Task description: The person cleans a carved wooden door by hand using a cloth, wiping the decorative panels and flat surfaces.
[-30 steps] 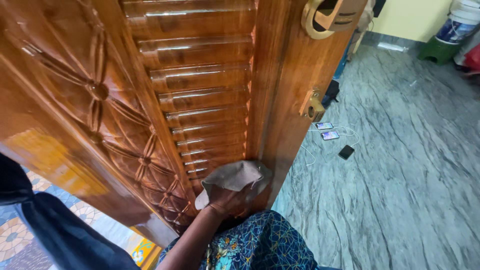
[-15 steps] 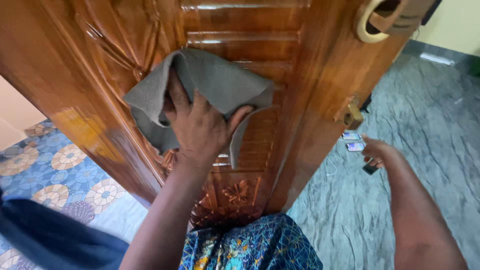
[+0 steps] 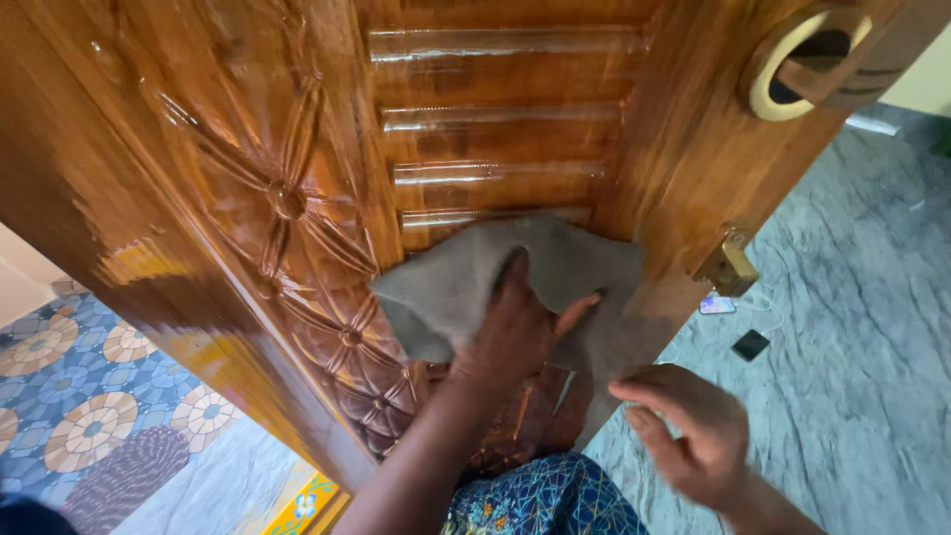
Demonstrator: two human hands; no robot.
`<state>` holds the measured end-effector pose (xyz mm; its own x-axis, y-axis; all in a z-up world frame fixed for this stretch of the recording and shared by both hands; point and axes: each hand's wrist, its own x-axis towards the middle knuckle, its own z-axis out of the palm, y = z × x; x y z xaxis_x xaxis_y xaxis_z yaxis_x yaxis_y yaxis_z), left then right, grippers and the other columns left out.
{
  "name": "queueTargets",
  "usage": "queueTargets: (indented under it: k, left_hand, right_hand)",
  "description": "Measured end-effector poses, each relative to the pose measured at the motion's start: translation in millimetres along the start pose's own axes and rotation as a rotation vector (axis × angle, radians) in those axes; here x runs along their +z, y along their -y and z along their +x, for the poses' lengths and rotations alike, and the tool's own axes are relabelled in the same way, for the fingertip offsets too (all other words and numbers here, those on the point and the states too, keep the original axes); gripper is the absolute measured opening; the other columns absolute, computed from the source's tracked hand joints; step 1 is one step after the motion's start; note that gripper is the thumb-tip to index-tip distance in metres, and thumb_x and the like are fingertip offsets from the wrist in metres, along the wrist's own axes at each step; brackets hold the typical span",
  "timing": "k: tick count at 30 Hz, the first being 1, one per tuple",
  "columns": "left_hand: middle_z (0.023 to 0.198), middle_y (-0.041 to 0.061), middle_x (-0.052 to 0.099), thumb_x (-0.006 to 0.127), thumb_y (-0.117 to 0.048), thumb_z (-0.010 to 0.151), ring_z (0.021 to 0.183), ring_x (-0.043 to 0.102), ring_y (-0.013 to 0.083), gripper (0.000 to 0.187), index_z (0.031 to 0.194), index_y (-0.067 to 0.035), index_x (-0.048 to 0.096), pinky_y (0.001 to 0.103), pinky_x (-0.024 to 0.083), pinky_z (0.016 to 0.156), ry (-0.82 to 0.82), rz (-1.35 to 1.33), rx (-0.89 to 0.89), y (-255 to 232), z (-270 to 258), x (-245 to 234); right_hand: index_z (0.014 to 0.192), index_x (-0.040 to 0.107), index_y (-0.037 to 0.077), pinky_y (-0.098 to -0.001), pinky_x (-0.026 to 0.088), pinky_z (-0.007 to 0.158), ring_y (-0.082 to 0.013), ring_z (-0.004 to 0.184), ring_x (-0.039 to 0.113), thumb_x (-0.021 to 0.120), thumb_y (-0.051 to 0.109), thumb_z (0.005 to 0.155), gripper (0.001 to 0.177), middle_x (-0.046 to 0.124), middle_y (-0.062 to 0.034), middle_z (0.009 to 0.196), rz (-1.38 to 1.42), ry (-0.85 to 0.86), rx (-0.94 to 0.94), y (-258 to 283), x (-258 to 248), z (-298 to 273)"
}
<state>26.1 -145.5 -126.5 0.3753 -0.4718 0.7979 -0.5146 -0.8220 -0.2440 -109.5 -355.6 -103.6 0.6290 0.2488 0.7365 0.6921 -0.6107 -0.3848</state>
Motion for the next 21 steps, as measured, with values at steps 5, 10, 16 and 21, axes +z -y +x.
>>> queueTargets:
  k: [5,10,16,21]
  left_hand:
    - [0.142,0.018,0.060,0.057,-0.035,0.098,0.133,0.052,0.0374,0.054,0.148,-0.015,0.054,0.059,0.043,0.108,-0.093,-0.379,-0.248,-27.9,-29.7,7.8]
    - [0.143,0.013,0.061,0.058,-0.033,0.094,0.135,0.056,0.0372,0.054,0.143,-0.012,0.058,0.055,0.041,0.115,-0.177,-0.589,-0.207,-22.2,-74.3,-9.4]
    - [0.141,0.010,0.060,0.062,-0.032,0.093,0.132,0.057,0.0314,0.048,0.137,-0.012,0.062,0.057,0.039,0.115,-0.016,-0.266,-0.257,-31.8,-148.7,10.5]
    - [0.145,0.005,0.056,0.063,-0.041,0.090,0.132,0.048,0.0339,0.055,0.141,-0.022,0.060,0.059,0.032,0.111,0.107,-0.154,-0.299,-27.8,-202.7,-15.4]
  right_hand:
    - [0.135,0.059,-0.002,-0.0659,0.026,0.121,-0.0505,0.143,0.039,0.055,0.047,0.102,0.059,0.048,-0.0270,0.147,-0.189,-0.153,-0.274,11.2,82.9,25.1]
    - [0.147,0.052,0.004,-0.0739,-0.001,0.120,-0.0627,0.149,0.016,0.039,0.064,0.107,0.074,0.034,-0.0351,0.157,-0.294,-0.124,-0.222,0.0,128.6,22.4]
    - [0.145,0.058,0.005,-0.0796,-0.006,0.112,-0.0580,0.142,0.029,0.031,0.069,0.103,0.082,0.050,-0.0198,0.152,-0.525,0.002,-0.125,-14.0,148.0,16.2]
    - [0.145,0.061,0.016,-0.0778,-0.006,0.115,-0.0517,0.142,0.036,0.028,0.072,0.105,0.077,0.054,-0.0119,0.150,-0.857,-0.099,-0.283,-19.5,152.3,36.2]
